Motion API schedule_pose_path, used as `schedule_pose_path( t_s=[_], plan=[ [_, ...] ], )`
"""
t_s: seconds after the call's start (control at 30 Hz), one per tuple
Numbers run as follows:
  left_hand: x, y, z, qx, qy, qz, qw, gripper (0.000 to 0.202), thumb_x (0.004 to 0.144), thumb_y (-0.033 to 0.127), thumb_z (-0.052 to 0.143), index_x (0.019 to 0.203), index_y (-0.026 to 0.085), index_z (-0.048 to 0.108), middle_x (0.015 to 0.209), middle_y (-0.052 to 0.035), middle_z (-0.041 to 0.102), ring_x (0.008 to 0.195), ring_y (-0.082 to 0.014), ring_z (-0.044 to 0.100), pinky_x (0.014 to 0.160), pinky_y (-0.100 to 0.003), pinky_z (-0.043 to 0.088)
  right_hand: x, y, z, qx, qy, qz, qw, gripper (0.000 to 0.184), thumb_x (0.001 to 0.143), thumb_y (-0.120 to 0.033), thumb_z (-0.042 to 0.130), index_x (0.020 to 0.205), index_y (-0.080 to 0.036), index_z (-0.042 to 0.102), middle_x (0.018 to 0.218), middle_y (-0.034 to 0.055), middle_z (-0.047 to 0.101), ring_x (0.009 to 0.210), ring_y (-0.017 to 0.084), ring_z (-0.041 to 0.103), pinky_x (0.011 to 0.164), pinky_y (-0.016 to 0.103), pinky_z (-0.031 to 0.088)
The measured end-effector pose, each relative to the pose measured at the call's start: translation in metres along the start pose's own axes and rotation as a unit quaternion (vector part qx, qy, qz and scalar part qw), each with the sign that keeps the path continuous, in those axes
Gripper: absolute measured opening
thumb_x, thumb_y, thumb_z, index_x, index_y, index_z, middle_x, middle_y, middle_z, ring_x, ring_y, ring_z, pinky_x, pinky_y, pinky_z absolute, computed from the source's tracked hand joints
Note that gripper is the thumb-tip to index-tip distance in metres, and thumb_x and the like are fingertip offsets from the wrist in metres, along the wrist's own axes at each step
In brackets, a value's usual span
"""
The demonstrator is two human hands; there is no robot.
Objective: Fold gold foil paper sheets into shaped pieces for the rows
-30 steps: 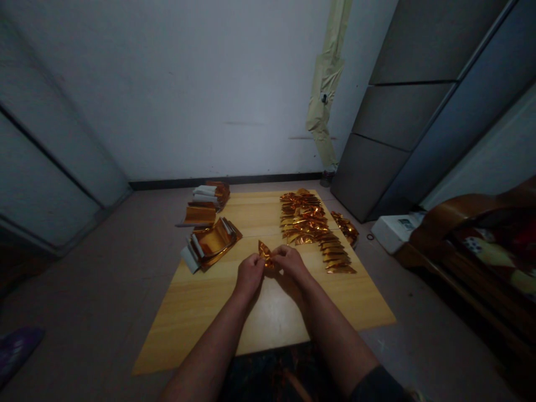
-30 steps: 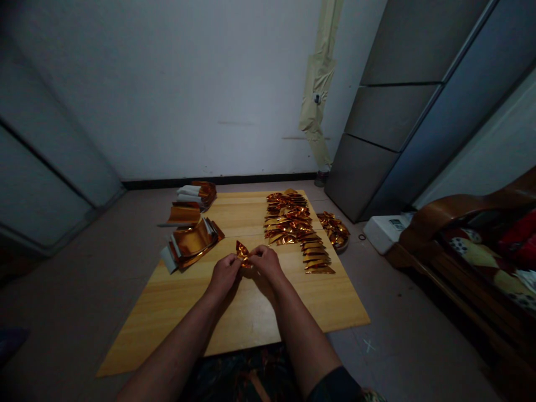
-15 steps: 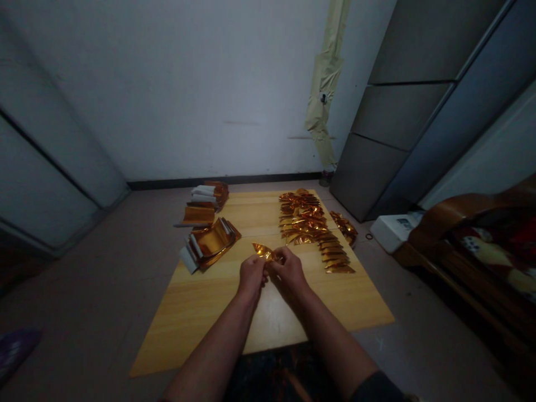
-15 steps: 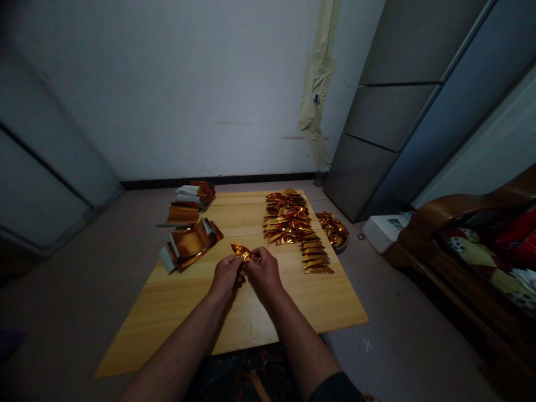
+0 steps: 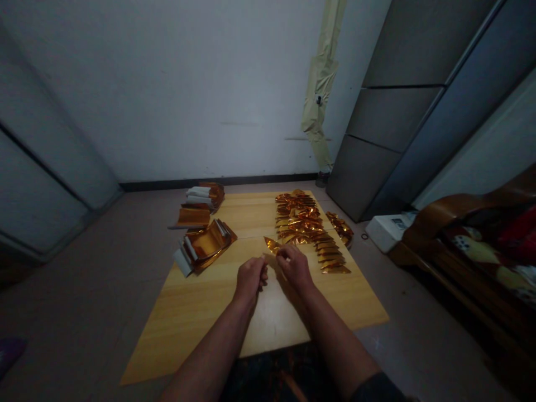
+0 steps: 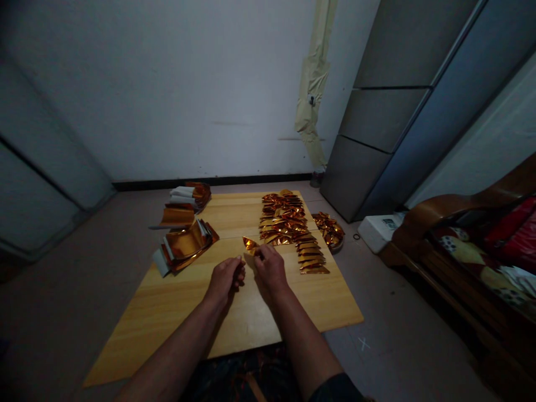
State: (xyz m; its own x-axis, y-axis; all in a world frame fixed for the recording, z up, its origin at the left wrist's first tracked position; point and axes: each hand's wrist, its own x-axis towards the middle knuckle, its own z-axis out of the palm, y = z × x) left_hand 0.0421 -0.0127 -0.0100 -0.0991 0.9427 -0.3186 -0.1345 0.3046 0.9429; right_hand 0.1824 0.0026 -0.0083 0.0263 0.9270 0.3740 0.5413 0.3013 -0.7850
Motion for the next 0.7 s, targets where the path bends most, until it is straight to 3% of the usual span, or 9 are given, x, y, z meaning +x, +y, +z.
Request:
schedule_pose_path(
  t_s=[0.07, 0.2, 0.3, 0.5, 0.7],
  plan=[
    [-0.001, -0.003, -0.007, -0.003, -0.001, 0.008, 1.000, 0.034, 0.068, 0.049, 0.062, 0.069, 0.016, 0.057, 0.050, 0.0038, 0.053, 0.038, -0.0070, 0.045, 0.036, -0.018, 0.029, 0.011, 0.015, -0.027, -0.024, -0.002, 0.003, 1.000, 0.010, 0.073, -0.021, 0.053, 0.071, -0.021, 0.062, 0.081, 0.0030, 0.064, 0.080, 0.018, 0.057, 0.075, 0.027, 0.042],
    [-0.001, -0.008, -0.017, -0.010, -0.022, 0.029, 0.999, 0.030, 0.066, 0.044, 0.064, 0.066, 0.016, 0.056, 0.052, 0.0029, 0.055, 0.041, -0.0076, 0.048, 0.040, -0.019, 0.035, 0.035, 0.052, -0.088, -0.032, -0.022, 0.127, 0.991, 0.008, 0.067, -0.026, 0.058, 0.068, -0.020, 0.063, 0.069, -0.0004, 0.063, 0.065, 0.016, 0.056, 0.062, 0.025, 0.041],
    [-0.002, -0.011, -0.017, -0.008, -0.025, 0.038, 0.999, 0.029, 0.067, 0.044, 0.065, 0.067, 0.016, 0.056, 0.053, 0.0029, 0.055, 0.042, -0.0076, 0.048, 0.041, -0.019, 0.035, 0.052, 0.072, -0.115, -0.049, -0.022, 0.144, 0.988, 0.007, 0.061, -0.025, 0.059, 0.063, -0.019, 0.061, 0.065, -0.0010, 0.063, 0.063, 0.016, 0.056, 0.059, 0.024, 0.040],
    [-0.002, -0.013, -0.014, -0.007, -0.022, 0.037, 0.999, 0.028, 0.067, 0.043, 0.065, 0.068, 0.016, 0.057, 0.053, 0.0033, 0.055, 0.043, -0.0078, 0.048, 0.042, -0.019, 0.035, 0.079, 0.090, -0.115, -0.075, -0.068, 0.144, 0.984, 0.005, 0.058, -0.019, 0.056, 0.061, -0.019, 0.059, 0.063, -0.0026, 0.062, 0.061, 0.014, 0.055, 0.057, 0.022, 0.039],
    [-0.001, -0.016, -0.017, -0.004, -0.020, 0.041, 0.999, 0.030, 0.066, 0.045, 0.066, 0.069, 0.016, 0.058, 0.054, 0.0029, 0.056, 0.044, -0.0084, 0.049, 0.043, -0.020, 0.036, 0.090, 0.105, -0.111, -0.138, 0.008, 0.137, 0.981, 0.016, 0.062, -0.018, 0.058, 0.076, -0.020, 0.066, 0.074, -0.0004, 0.068, 0.070, 0.016, 0.059, 0.066, 0.024, 0.043]
  ],
)
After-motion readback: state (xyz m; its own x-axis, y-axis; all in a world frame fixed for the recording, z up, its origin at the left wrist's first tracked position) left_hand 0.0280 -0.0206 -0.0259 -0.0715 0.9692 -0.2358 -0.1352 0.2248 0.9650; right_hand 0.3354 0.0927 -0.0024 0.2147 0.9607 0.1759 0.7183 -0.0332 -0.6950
